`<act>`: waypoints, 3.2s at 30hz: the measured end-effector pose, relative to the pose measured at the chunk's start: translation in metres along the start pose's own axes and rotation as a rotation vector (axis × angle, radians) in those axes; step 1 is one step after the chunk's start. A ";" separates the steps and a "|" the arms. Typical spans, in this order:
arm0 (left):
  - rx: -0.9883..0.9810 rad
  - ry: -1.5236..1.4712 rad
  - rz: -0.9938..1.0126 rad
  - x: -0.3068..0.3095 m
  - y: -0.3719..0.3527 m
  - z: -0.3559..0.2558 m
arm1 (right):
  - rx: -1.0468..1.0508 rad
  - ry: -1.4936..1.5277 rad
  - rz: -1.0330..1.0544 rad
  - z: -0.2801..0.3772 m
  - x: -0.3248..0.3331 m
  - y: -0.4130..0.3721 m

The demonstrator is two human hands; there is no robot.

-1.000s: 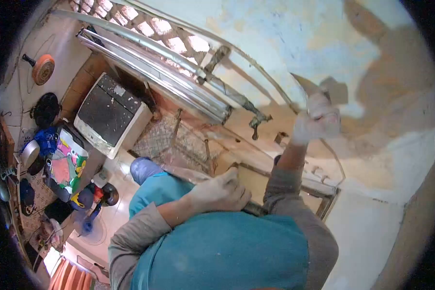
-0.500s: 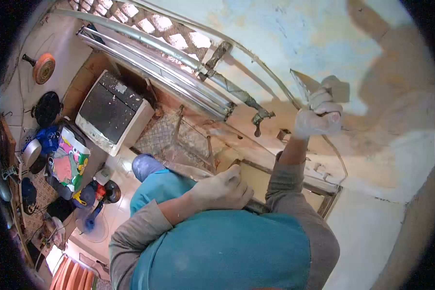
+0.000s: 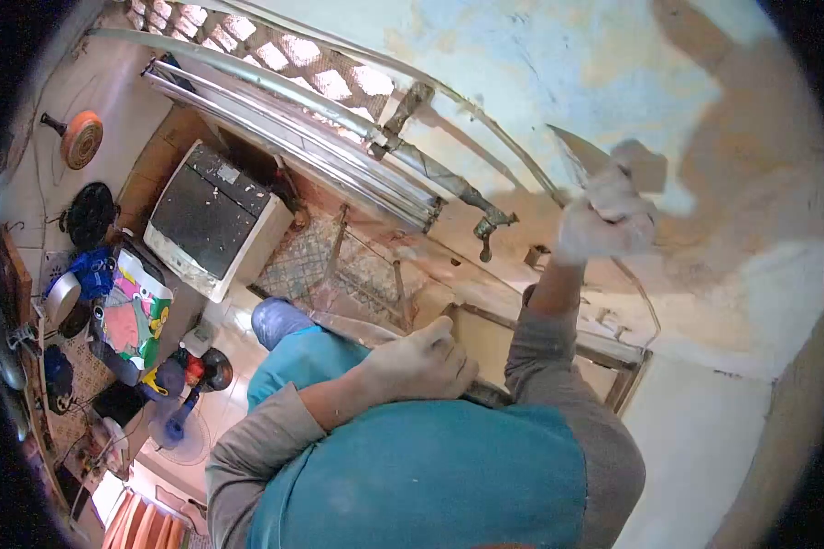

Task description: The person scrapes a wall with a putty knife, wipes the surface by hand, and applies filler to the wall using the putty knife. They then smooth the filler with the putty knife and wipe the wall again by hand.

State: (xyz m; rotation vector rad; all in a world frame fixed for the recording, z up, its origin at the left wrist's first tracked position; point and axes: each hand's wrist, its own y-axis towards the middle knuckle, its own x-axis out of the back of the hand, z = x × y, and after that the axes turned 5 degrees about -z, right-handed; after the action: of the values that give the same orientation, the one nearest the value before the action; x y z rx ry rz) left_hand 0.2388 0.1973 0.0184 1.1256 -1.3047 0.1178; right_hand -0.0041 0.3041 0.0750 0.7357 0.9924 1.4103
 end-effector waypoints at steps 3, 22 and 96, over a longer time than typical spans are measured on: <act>-0.009 0.044 -0.042 0.004 0.002 0.003 | 0.050 0.064 -0.009 0.002 0.007 -0.004; -0.005 0.050 -0.062 0.000 0.001 0.000 | 0.208 -0.822 -0.172 -0.018 -0.002 -0.016; -0.030 0.105 -0.030 -0.001 0.000 0.003 | -0.026 0.120 0.020 -0.027 0.055 -0.036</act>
State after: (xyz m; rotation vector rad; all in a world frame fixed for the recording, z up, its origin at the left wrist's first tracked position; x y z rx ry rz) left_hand 0.2367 0.1954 0.0174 1.0984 -1.1924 0.1330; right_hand -0.0177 0.3520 0.0247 0.6494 1.0598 1.4961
